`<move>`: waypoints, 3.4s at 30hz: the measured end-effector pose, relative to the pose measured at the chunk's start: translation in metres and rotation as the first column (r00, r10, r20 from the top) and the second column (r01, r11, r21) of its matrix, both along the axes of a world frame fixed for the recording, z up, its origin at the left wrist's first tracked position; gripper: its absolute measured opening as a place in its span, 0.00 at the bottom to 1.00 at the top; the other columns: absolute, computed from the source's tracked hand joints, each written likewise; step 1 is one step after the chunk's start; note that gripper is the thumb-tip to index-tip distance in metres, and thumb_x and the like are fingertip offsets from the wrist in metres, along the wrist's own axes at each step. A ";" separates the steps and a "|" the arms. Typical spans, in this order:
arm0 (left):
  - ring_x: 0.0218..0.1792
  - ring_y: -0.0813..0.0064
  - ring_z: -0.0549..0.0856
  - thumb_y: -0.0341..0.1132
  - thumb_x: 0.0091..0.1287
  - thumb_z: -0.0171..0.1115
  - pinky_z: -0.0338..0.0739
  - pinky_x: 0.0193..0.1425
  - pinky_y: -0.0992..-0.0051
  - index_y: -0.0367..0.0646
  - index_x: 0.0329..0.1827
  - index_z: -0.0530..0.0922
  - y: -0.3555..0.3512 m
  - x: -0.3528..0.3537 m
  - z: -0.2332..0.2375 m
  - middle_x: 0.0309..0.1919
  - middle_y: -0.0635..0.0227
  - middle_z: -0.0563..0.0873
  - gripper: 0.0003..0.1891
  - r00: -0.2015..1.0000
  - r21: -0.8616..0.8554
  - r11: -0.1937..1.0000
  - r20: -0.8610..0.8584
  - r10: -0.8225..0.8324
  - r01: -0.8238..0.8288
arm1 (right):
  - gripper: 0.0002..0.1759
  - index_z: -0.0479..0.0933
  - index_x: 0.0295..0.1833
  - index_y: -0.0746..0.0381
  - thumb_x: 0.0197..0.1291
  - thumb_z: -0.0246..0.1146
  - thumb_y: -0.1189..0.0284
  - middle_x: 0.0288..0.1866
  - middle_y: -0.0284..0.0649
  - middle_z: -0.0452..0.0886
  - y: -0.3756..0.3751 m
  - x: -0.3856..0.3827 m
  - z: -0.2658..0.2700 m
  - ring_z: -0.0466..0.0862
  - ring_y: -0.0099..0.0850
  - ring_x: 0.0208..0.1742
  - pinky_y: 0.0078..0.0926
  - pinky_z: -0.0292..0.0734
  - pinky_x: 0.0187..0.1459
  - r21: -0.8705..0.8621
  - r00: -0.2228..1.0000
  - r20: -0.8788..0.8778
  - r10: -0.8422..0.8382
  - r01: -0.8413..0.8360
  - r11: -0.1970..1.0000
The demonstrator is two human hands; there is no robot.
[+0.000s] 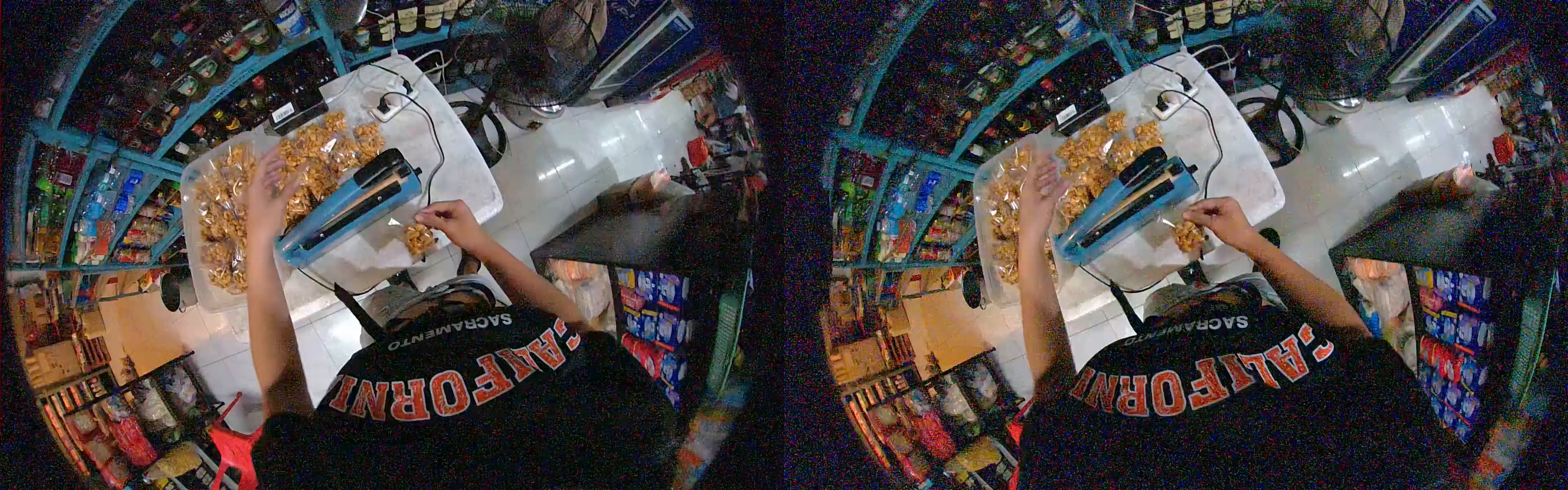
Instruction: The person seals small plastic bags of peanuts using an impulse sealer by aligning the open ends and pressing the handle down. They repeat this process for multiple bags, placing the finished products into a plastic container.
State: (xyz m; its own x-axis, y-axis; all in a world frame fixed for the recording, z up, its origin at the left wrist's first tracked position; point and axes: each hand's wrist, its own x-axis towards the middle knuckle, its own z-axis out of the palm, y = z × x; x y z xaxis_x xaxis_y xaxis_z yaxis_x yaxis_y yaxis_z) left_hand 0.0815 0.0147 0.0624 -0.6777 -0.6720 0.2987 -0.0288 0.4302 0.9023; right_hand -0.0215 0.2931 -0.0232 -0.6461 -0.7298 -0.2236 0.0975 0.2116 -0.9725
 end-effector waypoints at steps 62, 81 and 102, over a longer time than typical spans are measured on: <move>0.34 0.71 0.79 0.31 0.46 0.62 0.71 0.41 0.76 0.40 0.40 0.78 -0.002 -0.068 -0.091 0.33 0.62 0.82 0.15 0.610 0.212 0.897 0.670 -0.422 0.388 | 0.26 0.69 0.51 0.57 0.52 0.55 0.52 0.33 0.48 0.77 -0.115 -0.057 0.078 0.78 0.39 0.36 0.31 0.71 0.38 0.034 0.773 -0.590 -0.234 0.314 0.949; 0.30 0.78 0.77 0.29 0.48 0.60 0.70 0.35 0.80 0.38 0.36 0.78 -0.004 -0.065 -0.088 0.27 0.68 0.80 0.12 0.518 0.461 0.820 0.636 -0.571 0.339 | 0.12 0.77 0.39 0.49 0.50 0.54 0.61 0.37 0.37 0.79 -0.123 -0.048 0.011 0.78 0.39 0.39 0.38 0.72 0.41 0.374 0.772 -0.629 -0.093 0.406 0.834; 0.35 0.76 0.79 0.29 0.50 0.61 0.72 0.40 0.79 0.40 0.37 0.76 0.005 -0.077 -0.075 0.32 0.64 0.81 0.10 0.547 0.407 0.800 0.584 -0.600 0.442 | 0.14 0.77 0.37 0.54 0.48 0.52 0.61 0.34 0.43 0.79 -0.119 -0.050 -0.008 0.78 0.44 0.38 0.39 0.73 0.41 0.378 0.800 -0.584 -0.139 0.419 0.826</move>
